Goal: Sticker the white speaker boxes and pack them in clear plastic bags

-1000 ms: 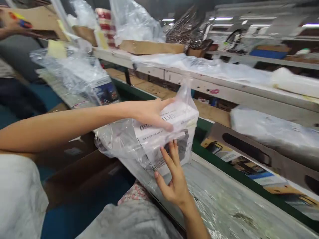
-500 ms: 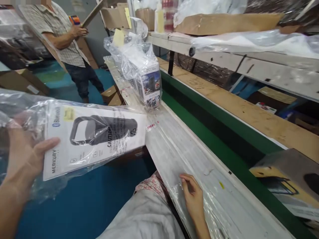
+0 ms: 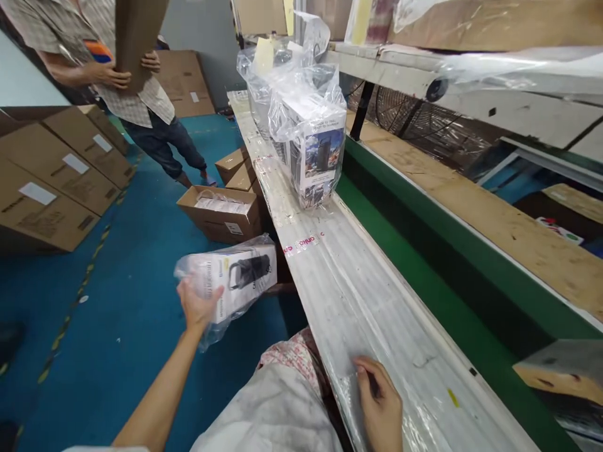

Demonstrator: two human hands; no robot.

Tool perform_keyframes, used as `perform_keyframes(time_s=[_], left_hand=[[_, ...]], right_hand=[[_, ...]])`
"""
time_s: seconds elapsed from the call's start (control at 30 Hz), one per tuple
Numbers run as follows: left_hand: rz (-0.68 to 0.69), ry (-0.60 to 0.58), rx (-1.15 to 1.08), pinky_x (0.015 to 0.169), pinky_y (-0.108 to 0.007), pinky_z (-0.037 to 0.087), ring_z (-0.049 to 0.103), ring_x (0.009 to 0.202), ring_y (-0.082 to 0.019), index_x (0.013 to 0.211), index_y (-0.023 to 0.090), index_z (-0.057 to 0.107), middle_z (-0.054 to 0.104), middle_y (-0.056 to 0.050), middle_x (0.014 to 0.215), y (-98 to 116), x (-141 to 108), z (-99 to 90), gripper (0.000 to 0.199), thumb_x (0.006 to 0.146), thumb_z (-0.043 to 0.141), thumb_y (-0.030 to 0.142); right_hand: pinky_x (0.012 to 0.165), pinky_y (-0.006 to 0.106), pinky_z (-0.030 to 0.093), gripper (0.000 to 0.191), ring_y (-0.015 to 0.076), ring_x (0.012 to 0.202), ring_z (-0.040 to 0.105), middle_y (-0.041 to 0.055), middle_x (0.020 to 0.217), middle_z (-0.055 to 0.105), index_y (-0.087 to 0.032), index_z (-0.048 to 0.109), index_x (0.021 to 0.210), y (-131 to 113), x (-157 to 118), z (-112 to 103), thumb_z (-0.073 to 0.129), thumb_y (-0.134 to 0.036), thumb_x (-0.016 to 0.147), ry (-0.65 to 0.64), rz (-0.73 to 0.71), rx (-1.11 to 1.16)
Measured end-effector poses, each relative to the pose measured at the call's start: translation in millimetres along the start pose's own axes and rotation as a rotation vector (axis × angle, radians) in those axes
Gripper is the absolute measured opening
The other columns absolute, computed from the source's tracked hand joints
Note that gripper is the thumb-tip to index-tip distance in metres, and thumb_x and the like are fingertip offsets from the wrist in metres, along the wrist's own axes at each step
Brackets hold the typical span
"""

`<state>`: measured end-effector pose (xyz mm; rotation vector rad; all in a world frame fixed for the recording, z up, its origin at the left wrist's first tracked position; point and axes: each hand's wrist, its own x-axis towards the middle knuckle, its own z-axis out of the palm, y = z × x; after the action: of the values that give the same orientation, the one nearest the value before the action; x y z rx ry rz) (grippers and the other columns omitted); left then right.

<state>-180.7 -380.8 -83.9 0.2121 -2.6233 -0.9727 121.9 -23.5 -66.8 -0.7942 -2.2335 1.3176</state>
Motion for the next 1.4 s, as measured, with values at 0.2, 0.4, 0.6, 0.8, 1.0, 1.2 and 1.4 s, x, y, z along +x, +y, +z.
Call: perform_keyframes(time_s=[0.2,0.4,0.6,0.8,1.0,1.2,1.4], left_hand=[[0.071,-0.093,-0.003,0.126,-0.062,0.034,0.038,0.149,-0.047,0.139,0.015,0.043,0.038,-0.022,0.150,25,10,30.5,0.092,0.065,0.078,0.056],[0.333,-0.292,0.050,0.127,-0.059,0.034,0.034,0.152,-0.050,0.128,0.023,0.049,0.037,-0.016,0.154,4,-6,-7.5,0.077,0.063,0.080,0.051],[0.604,-0.353,0.081,0.116,-0.066,0.045,0.047,0.142,-0.049,0.126,0.028,0.050,0.042,-0.017,0.150,-41,-22,-40.1,0.074,0.062,0.083,0.048],[0.530,-0.443,0.225,0.114,-0.068,0.042,0.045,0.142,-0.049,0.142,0.016,0.050,0.041,-0.024,0.149,-28,14,-26.4,0.083,0.072,0.076,0.051],[0.534,-0.563,0.254,0.113,-0.064,0.041,0.046,0.139,-0.047,0.140,0.021,0.057,0.043,-0.021,0.146,13,6,0.0,0.083,0.065,0.080,0.049],[0.516,-0.422,0.294,0.118,-0.060,0.037,0.044,0.141,-0.044,0.140,0.023,0.059,0.040,-0.019,0.150,42,-9,-6.9,0.082,0.064,0.084,0.044],[0.031,-0.110,0.256,0.120,-0.062,0.037,0.046,0.143,-0.042,0.145,0.026,0.052,0.045,-0.016,0.147,50,4,-11.7,0.082,0.073,0.083,0.049]], right_hand=[[0.094,0.043,0.061,0.036,0.0293,0.099,0.077,0.0115,0.103,0.080,-0.022,0.082,0.093,2,-2,0,0.062,-0.052,0.097,0.007,0.036,-0.039],[0.094,0.041,0.060,0.036,0.0296,0.100,0.077,0.0118,0.104,0.081,-0.021,0.082,0.094,13,-1,1,0.062,-0.050,0.098,0.009,0.029,-0.074],[0.092,0.038,0.057,0.033,0.0274,0.097,0.076,0.0091,0.101,0.080,-0.021,0.081,0.092,12,-2,3,0.063,-0.048,0.097,0.045,0.009,-0.102],[0.093,0.039,0.054,0.031,0.0268,0.097,0.075,0.0080,0.100,0.079,-0.022,0.081,0.092,12,-3,4,0.063,-0.047,0.096,0.043,-0.007,-0.074],[0.094,0.040,0.054,0.032,0.0271,0.098,0.074,0.0084,0.101,0.079,-0.021,0.081,0.093,9,-4,5,0.063,-0.048,0.095,0.072,0.011,-0.053],[0.093,0.040,0.056,0.032,0.0272,0.097,0.075,0.0090,0.100,0.079,-0.021,0.081,0.092,4,-3,5,0.063,-0.048,0.095,0.074,0.008,-0.036],[0.094,0.039,0.056,0.033,0.0270,0.097,0.075,0.0086,0.099,0.079,-0.021,0.081,0.092,3,-3,4,0.063,-0.048,0.095,0.069,0.006,-0.034]])
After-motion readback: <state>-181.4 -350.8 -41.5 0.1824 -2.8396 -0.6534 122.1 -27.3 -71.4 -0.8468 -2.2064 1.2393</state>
